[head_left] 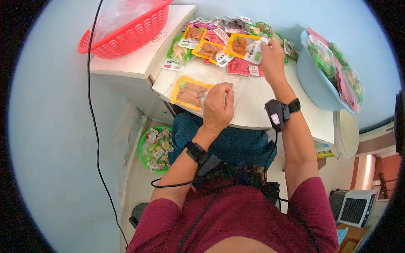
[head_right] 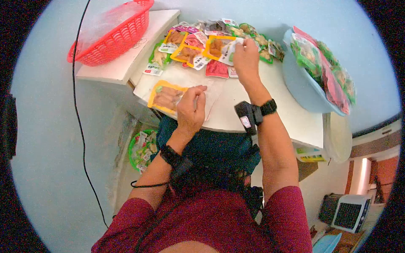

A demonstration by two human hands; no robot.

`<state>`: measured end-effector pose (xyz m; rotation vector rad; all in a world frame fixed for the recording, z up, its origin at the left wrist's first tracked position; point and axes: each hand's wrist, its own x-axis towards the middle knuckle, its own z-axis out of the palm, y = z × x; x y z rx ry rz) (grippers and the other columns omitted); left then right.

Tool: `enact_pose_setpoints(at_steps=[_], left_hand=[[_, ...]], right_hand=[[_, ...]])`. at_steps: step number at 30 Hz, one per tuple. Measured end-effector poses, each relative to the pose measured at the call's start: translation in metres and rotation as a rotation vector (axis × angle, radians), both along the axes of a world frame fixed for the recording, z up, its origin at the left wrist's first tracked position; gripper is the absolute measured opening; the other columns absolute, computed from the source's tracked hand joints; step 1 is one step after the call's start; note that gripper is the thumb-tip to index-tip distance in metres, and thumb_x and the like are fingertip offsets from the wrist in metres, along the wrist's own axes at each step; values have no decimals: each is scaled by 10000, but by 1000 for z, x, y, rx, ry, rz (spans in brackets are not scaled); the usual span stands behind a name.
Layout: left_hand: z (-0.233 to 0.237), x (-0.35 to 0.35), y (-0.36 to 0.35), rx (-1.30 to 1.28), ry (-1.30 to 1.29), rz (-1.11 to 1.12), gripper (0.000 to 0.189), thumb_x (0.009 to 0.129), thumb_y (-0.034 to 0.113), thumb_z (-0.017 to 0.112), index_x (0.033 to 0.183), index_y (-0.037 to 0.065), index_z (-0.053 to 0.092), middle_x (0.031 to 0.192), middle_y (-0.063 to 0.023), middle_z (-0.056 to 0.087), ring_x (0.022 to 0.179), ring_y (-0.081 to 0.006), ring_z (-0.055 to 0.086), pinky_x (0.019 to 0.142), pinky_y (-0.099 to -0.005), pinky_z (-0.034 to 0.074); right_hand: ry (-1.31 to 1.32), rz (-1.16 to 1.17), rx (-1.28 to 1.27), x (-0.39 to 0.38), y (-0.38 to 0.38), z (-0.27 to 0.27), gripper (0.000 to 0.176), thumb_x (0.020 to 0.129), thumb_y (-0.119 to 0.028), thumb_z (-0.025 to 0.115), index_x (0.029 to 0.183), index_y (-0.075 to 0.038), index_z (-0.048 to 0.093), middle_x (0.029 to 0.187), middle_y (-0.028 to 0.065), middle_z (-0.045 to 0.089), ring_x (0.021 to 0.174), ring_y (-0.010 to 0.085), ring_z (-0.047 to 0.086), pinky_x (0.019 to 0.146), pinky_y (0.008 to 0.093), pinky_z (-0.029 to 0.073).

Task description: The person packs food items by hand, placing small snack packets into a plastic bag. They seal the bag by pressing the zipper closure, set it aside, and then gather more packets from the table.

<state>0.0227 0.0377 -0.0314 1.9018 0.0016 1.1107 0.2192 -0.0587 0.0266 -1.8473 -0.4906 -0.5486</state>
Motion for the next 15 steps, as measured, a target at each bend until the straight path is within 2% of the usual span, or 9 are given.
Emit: enact_pose_setpoints(at_steps=[4, 7, 11, 15], left_hand=[[-2, 1, 1, 9, 8, -3, 90, 884, 50, 559, 951, -11, 557, 974, -206, 645, 941, -383, 616, 825, -423, 489], [-3, 2, 0, 2, 26, 4, 108, 899, 60, 551, 975, -15, 567, 989, -204, 650, 960, -379, 621, 834, -420, 490], [1, 1, -3, 21, 34, 23, 121, 913, 70, 540, 990, -16, 578, 1006, -206, 653, 977, -372, 625, 844, -416, 492], [12, -3, -8, -14, 97, 11, 128, 922, 80, 532, 991, -15, 582, 1014, -209, 653, 989, -368, 626, 852, -409, 490]], right_hand=[[354, 195, 432, -66, -43, 28, 171, 954, -151, 486, 964, 7, 550, 830, 90, 614, 690, 148, 604, 574, 315, 478], [453, 212, 430, -103, -85, 30, 150, 973, -155, 473, 1008, -29, 546, 870, 43, 611, 737, 85, 605, 602, 260, 511], [566, 327, 516, -130, -126, 16, 134, 974, -140, 485, 1051, -39, 528, 916, 46, 631, 773, 110, 634, 685, 274, 548], [681, 378, 581, -147, -129, 15, 138, 983, -131, 471, 1066, -31, 516, 943, 64, 640, 796, 126, 646, 689, 269, 542]])
